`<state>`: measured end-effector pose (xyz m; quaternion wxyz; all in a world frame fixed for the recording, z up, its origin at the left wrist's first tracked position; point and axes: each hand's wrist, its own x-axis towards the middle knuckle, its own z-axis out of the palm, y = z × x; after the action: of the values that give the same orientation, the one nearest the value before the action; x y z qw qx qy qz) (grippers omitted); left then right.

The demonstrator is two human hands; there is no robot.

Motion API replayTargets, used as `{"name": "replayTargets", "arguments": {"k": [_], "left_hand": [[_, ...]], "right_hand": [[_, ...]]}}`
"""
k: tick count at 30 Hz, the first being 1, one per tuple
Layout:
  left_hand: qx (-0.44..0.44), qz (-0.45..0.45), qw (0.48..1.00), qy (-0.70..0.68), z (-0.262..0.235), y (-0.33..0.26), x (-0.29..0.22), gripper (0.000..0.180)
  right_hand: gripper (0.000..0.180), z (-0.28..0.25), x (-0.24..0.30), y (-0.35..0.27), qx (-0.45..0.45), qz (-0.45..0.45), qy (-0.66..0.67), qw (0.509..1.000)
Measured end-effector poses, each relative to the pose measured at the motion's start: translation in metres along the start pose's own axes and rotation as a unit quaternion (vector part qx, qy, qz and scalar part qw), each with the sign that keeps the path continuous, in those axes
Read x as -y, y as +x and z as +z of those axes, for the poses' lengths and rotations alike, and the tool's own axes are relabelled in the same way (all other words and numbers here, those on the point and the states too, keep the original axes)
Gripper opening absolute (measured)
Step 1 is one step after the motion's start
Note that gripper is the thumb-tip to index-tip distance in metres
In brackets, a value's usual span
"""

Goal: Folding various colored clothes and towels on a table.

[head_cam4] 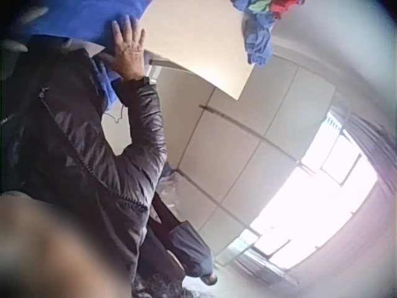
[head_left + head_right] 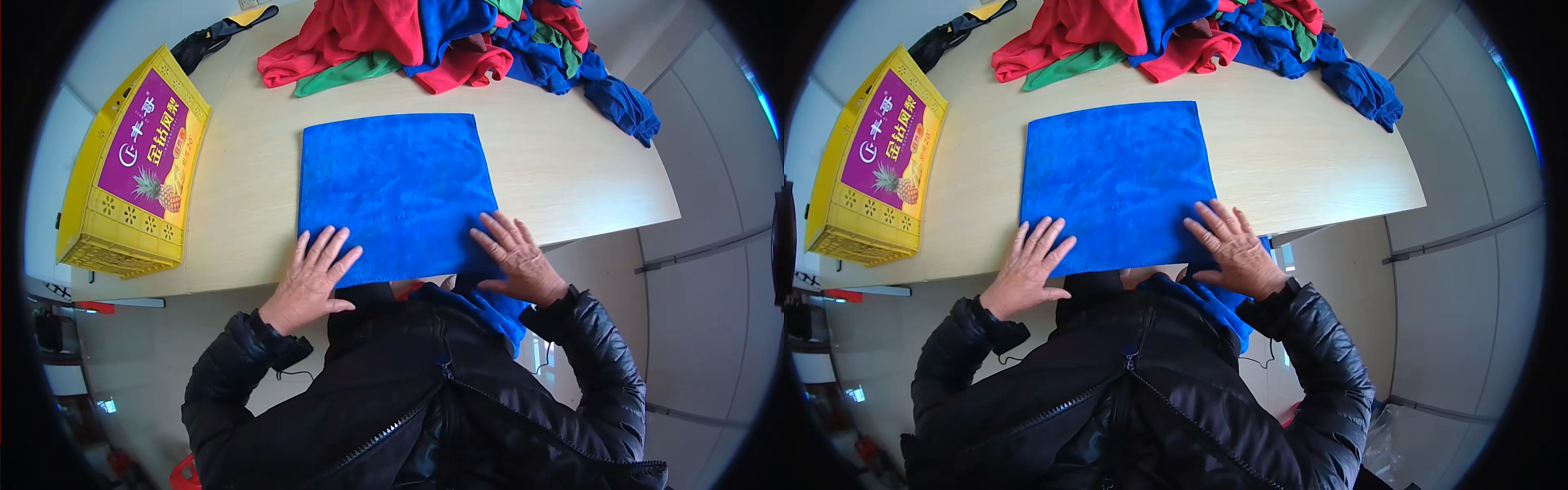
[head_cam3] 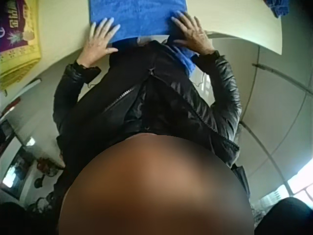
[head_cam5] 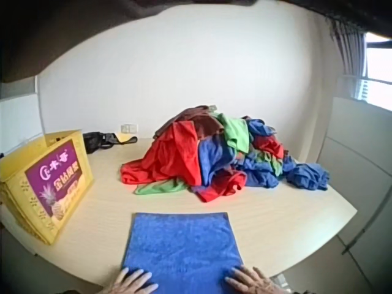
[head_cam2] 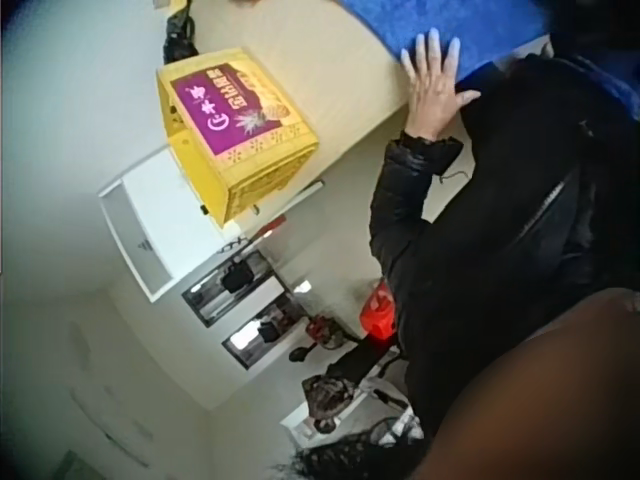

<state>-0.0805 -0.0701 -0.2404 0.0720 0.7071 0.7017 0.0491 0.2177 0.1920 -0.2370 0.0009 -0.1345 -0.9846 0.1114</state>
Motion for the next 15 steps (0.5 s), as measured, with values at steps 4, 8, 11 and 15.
{"name": "replayTargets", "arguments": {"k": [4, 8, 11, 15], "left_hand": [[-0.121, 0.027, 0.992, 0.037, 0.029, -0.014, 0.011, 0.063], [-0.223, 0.041, 0.974, 0.027, 0.032, -0.025, 0.023, 0.046], [-0.242, 0.021, 0.97, -0.033, 0.021, -0.024, 0.022, 0.036], [-0.208, -0.042, 0.963, -0.164, -0.015, -0.027, 0.025, 0.027]], "right_hand": [[0.079, 0.022, -0.026, -0.005, -0.047, -0.055, -0.146, 0.987], [0.069, 0.024, -0.038, 0.001, -0.09, -0.059, -0.087, 0.99], [0.057, 0.025, -0.037, 0.003, -0.122, -0.071, -0.048, 0.989], [0.044, 0.008, -0.028, 0.006, -0.12, -0.07, 0.05, 0.989]]}}
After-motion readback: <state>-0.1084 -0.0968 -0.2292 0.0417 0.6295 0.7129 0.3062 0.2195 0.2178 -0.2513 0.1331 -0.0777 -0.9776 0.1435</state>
